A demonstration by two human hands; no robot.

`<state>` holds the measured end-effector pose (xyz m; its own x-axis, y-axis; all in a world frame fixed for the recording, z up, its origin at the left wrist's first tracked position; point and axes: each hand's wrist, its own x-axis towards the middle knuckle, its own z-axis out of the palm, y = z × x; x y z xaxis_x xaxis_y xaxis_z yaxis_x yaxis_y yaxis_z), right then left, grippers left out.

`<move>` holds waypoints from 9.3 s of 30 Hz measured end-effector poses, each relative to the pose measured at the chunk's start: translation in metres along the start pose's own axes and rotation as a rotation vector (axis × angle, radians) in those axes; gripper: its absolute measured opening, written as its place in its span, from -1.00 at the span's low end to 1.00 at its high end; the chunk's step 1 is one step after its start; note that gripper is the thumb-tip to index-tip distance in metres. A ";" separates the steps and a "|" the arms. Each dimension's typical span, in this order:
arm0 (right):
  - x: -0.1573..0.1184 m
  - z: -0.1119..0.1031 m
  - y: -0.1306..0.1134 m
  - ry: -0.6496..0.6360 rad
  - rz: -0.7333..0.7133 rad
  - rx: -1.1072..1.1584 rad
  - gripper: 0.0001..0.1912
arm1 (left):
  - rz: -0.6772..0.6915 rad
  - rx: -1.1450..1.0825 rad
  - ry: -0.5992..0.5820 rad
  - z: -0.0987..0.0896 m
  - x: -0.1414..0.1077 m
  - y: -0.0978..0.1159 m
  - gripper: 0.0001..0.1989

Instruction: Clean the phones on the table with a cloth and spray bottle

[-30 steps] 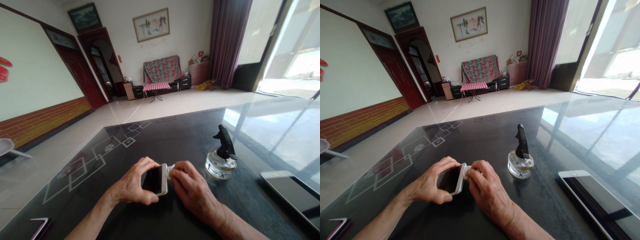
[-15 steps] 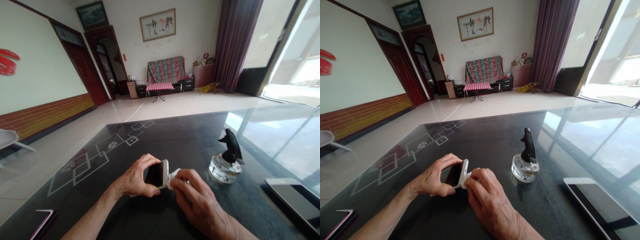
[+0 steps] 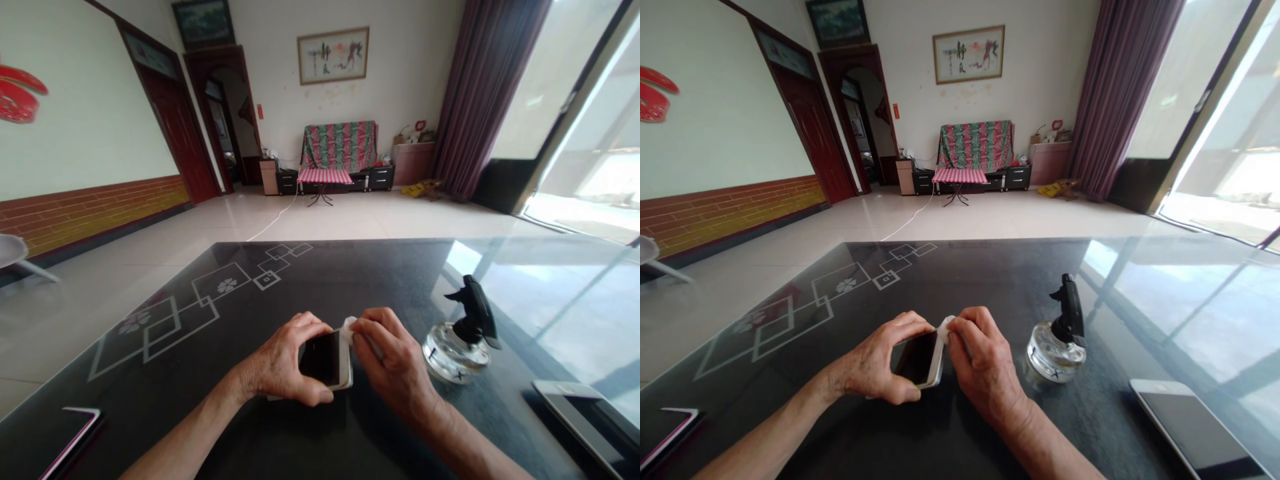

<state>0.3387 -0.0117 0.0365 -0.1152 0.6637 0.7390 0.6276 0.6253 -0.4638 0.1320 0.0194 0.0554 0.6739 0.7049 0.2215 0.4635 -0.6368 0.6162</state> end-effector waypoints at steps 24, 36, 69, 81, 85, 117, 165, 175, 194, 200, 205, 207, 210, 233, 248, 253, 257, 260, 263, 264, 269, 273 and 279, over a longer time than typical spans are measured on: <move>-0.002 0.003 -0.011 0.028 0.038 0.149 -0.89 | -0.012 -0.062 0.034 -0.005 0.000 -0.006 -0.38; -0.004 0.000 -0.009 0.022 0.050 0.166 -0.89 | -0.007 -0.071 0.026 -0.002 -0.001 0.003 -0.36; -0.019 0.008 -0.008 -0.085 0.027 0.171 -0.89 | -0.011 0.093 0.080 0.000 -0.002 -0.019 -0.38; -0.010 0.000 0.012 0.057 0.068 0.120 -0.91 | 0.072 -0.050 0.019 0.007 0.002 0.005 -0.35; -0.013 0.001 0.006 0.033 0.066 0.149 -0.91 | 0.038 -0.037 0.035 0.004 0.001 -0.001 -0.35; -0.015 -0.001 -0.003 -0.020 0.021 0.206 -0.90 | -0.066 0.226 -0.007 0.011 -0.001 -0.026 -0.37; -0.039 -0.048 -0.001 -0.183 0.785 0.257 -0.49 | -0.229 0.080 0.030 0.016 -0.067 -0.033 -0.17; -0.051 -0.049 0.003 -0.257 -0.002 -0.396 -0.78 | -0.225 0.098 0.039 0.017 -0.071 -0.035 -0.14; -0.015 -0.012 -0.031 -0.964 0.147 -0.499 -0.21 | -0.262 0.037 -0.022 0.011 -0.073 -0.042 -0.10; -0.003 -0.006 -0.023 -1.018 0.117 -0.462 -0.23 | -0.260 0.019 0.069 0.013 -0.072 -0.039 -0.08; 0.003 -0.009 -0.033 -1.011 0.084 -0.439 -0.29 | -0.277 0.041 0.079 0.011 -0.076 -0.030 -0.06; 0.003 -0.013 -0.039 -1.015 0.078 -0.424 -0.31 | -0.291 0.057 0.072 0.007 -0.079 -0.022 -0.06; 0.002 -0.017 -0.044 -1.029 0.083 -0.403 -0.28 | -0.272 0.093 0.064 -0.002 -0.083 -0.004 -0.09; -0.042 -0.087 -0.086 -0.875 0.118 -0.272 -0.08 | -0.052 0.183 0.201 0.001 -0.112 0.081 -0.10; -0.128 -0.212 -0.036 -0.598 0.447 -0.519 -0.24 | 0.334 0.144 -0.229 0.105 0.037 0.125 -0.15; -0.148 -0.237 -0.016 -0.482 0.499 -0.685 -0.32 | 0.471 0.209 -0.321 0.139 0.094 0.144 -0.18; -0.152 -0.246 -0.005 -0.424 0.525 -0.674 -0.31 | 0.499 0.179 -0.348 0.150 0.117 0.145 -0.21; -0.147 -0.253 0.000 -0.417 0.554 -0.648 -0.32 | 0.478 0.147 -0.330 0.155 0.124 0.143 -0.21; -0.133 -0.265 0.007 -0.416 0.575 -0.618 -0.37 | 0.450 0.135 -0.312 0.157 0.132 0.144 -0.26; -0.128 -0.270 0.009 -0.424 0.568 -0.601 -0.35 | 0.441 0.135 -0.304 0.157 0.135 0.145 -0.28; -0.111 -0.285 0.023 -0.436 0.528 -0.558 -0.32 | 0.415 0.140 -0.277 0.152 0.145 0.152 -0.23; -0.116 -0.279 0.025 -0.455 0.529 -0.504 -0.32 | 0.385 0.159 -0.260 0.152 0.136 0.149 -0.19; -0.135 -0.263 0.019 -0.442 0.572 -0.495 -0.34 | 0.343 0.110 -0.291 0.167 0.122 0.141 -0.22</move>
<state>0.5690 -0.1973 0.0569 0.0953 0.9836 0.1532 0.9306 -0.0334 -0.3644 0.3756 -0.0365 0.0433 0.9250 0.3408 0.1677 0.2335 -0.8585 0.4566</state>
